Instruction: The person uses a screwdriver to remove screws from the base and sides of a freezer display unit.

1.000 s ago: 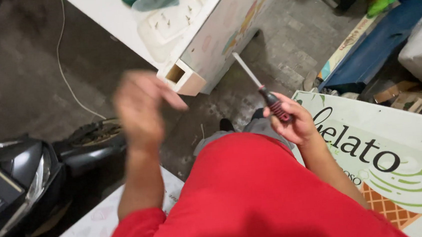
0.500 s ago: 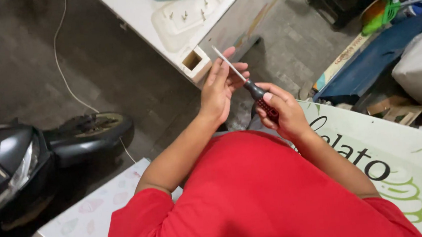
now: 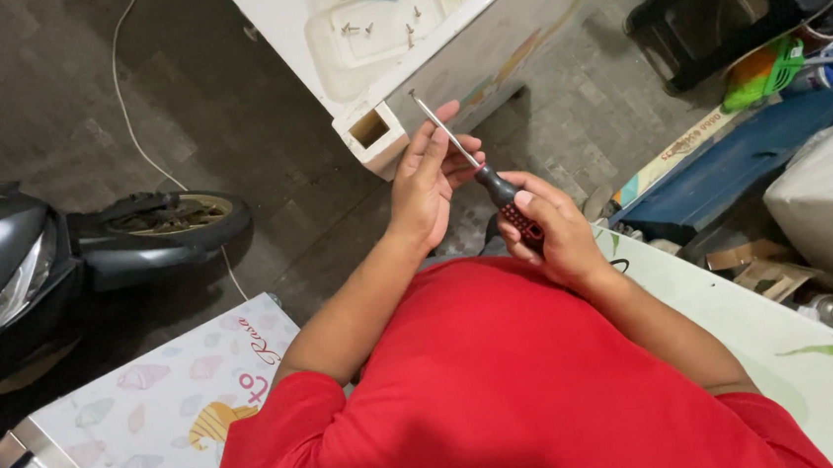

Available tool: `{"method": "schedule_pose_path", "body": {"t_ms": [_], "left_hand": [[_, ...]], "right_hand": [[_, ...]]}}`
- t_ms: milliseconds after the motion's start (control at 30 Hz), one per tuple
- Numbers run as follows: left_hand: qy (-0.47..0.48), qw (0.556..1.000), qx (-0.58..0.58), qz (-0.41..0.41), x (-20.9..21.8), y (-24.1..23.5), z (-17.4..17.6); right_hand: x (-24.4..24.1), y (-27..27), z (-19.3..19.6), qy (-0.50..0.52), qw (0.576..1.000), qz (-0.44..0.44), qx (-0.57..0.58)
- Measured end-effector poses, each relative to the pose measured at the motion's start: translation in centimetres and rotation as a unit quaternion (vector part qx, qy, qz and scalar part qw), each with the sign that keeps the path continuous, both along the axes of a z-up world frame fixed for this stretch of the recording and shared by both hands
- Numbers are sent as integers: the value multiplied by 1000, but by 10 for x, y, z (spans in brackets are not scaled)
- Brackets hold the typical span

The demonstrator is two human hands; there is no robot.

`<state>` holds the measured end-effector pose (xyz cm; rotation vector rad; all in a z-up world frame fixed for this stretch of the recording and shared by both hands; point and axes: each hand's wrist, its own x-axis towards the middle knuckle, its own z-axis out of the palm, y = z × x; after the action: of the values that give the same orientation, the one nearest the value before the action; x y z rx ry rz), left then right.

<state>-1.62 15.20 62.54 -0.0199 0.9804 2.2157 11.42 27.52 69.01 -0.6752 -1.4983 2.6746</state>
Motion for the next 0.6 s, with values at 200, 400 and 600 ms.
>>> {"method": "schedule_pose_path", "body": {"t_ms": [200, 400, 600], "left_hand": [[3, 1000, -4, 13, 1, 3, -2], [-21, 999, -25, 27, 1, 4, 9], [-19, 998, -50, 13, 2, -3, -8]], "right_hand": [[-4, 11, -4, 3, 997, 11, -83], [0, 24, -25, -27, 885, 53, -462], [-3, -3, -8, 10, 974, 7, -227]]}}
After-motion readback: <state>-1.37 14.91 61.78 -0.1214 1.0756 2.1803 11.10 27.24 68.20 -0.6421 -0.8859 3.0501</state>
